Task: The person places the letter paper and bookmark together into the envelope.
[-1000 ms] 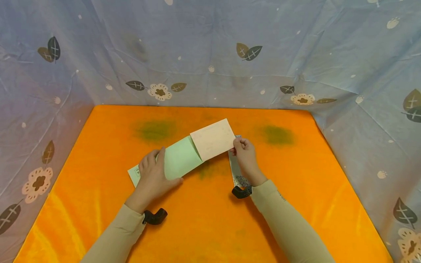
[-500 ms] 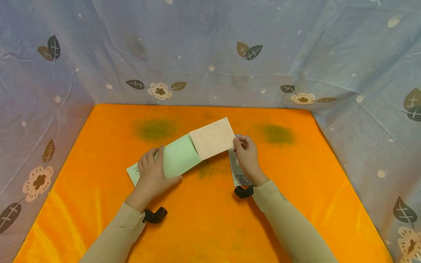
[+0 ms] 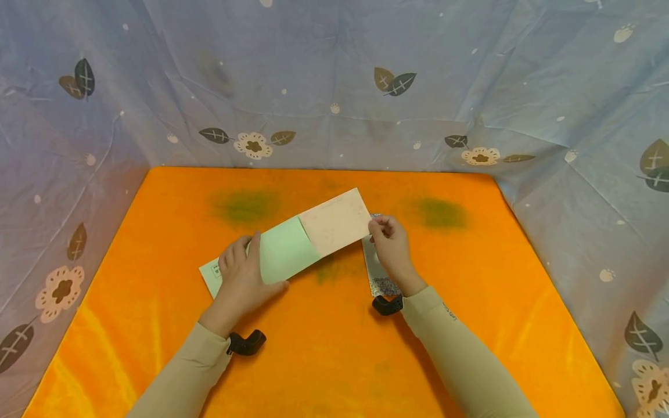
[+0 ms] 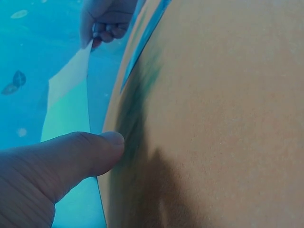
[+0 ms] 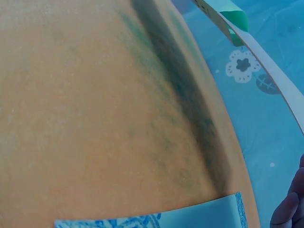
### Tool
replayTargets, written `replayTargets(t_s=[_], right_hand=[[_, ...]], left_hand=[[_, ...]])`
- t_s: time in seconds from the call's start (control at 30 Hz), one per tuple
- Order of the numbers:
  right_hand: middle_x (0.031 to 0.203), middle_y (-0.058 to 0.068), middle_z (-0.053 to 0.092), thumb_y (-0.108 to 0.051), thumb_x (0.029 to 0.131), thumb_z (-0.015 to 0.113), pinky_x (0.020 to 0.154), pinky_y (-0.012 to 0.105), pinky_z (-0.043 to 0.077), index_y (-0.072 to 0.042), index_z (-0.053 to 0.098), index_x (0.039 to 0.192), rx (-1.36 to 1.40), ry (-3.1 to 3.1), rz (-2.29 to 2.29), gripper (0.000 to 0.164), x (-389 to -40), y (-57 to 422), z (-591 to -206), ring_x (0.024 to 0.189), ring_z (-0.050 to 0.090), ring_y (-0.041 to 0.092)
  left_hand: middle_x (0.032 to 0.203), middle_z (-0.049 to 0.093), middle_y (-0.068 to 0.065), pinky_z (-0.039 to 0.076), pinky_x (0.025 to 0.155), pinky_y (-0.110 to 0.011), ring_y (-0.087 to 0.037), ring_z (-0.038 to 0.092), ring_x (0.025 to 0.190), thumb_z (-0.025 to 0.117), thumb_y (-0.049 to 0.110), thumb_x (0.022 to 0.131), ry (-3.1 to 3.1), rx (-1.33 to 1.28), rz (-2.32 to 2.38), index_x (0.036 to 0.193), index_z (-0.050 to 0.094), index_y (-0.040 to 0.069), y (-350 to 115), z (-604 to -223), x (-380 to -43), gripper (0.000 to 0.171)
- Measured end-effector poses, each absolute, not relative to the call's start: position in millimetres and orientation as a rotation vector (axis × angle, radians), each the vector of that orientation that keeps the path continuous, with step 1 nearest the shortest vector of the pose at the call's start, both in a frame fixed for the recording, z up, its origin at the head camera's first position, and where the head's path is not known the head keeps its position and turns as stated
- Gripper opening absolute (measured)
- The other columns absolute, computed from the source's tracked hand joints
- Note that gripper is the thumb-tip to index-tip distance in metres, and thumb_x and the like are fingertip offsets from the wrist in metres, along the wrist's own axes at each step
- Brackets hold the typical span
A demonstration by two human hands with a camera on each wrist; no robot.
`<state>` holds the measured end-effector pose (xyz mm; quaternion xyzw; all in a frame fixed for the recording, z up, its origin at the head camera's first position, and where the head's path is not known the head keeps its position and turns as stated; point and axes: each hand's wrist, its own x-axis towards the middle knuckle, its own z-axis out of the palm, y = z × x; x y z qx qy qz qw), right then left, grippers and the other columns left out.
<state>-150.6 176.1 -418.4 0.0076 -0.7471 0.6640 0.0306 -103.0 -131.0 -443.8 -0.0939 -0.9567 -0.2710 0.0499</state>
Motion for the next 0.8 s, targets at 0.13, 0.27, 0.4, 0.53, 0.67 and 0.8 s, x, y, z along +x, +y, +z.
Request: replayTargets(t_s=[0.13,0.27,0.4,0.53,0.67,0.8], right_hand=[[0.104,0.023,0.057,-0.017,0.101,0.052,0.084,0.060,0.041,0.006,0.054,0.119,0.007,-2.347,2.040,0.029,-149.9,175.5,-418.3,0.097,0.051,0.050],[0.103,0.023,0.058,-0.017,0.101,0.052,0.084,0.058,0.043,0.005,0.054,0.117,-0.003,-2.378,2.029,0.028,-149.2,174.2,-418.2,0.098,0.052,0.049],[0.103,0.024,0.057,-0.016,0.101,0.052,0.087,0.059,0.043,0.006,0.054,0.118,-0.009,-2.366,2.047,0.028,-149.7,173.2,-418.6,0.098,0.051,0.051],[0.103,0.022,0.057,-0.014,0.101,0.051,0.090,0.059,0.042,0.008,0.053,0.119,-0.003,-2.349,2.066,0.028,-150.1,172.2,-418.0,0.099,0.050,0.053],[0.102,0.023,0.057,-0.013,0.101,0.052,0.089,0.059,0.042,0.008,0.053,0.119,0.030,-2.360,2.072,0.028,-149.4,171.3,-418.7,0.099,0.050,0.053],[0.100,0.026,0.057,-0.014,0.101,0.052,0.085,0.056,0.045,0.008,0.055,0.118,0.073,-2.374,2.061,0.028,-151.5,171.2,-426.1,0.096,0.051,0.050]], left_hand=[[0.144,0.021,-0.025,0.009,0.104,-0.062,-0.046,0.017,0.130,0.087,0.049,0.065,-2.920,-0.298,-0.817,0.152,0.017,0.000,-131.0,-444.8,-103.3,0.122],[0.144,0.021,-0.025,0.008,0.104,-0.062,-0.045,0.017,0.131,0.086,0.050,0.065,-2.927,-0.301,-0.813,0.153,0.016,0.001,-130.8,-445.2,-103.3,0.123],[0.144,0.021,-0.024,0.008,0.104,-0.062,-0.045,0.016,0.131,0.087,0.050,0.065,-2.929,-0.296,-0.816,0.153,0.016,0.001,-130.4,-445.2,-103.1,0.123],[0.144,0.021,-0.024,0.008,0.104,-0.062,-0.045,0.017,0.131,0.087,0.049,0.065,-2.925,-0.301,-0.811,0.153,0.017,0.001,-130.2,-445.3,-103.2,0.122],[0.144,0.021,-0.024,0.008,0.104,-0.062,-0.045,0.016,0.131,0.087,0.049,0.065,-2.923,-0.306,-0.813,0.153,0.017,0.001,-130.1,-445.8,-103.1,0.122],[0.144,0.021,-0.025,0.008,0.104,-0.063,-0.045,0.017,0.131,0.087,0.048,0.064,-2.920,-0.308,-0.817,0.152,0.018,0.001,-129.6,-446.0,-103.0,0.122]])
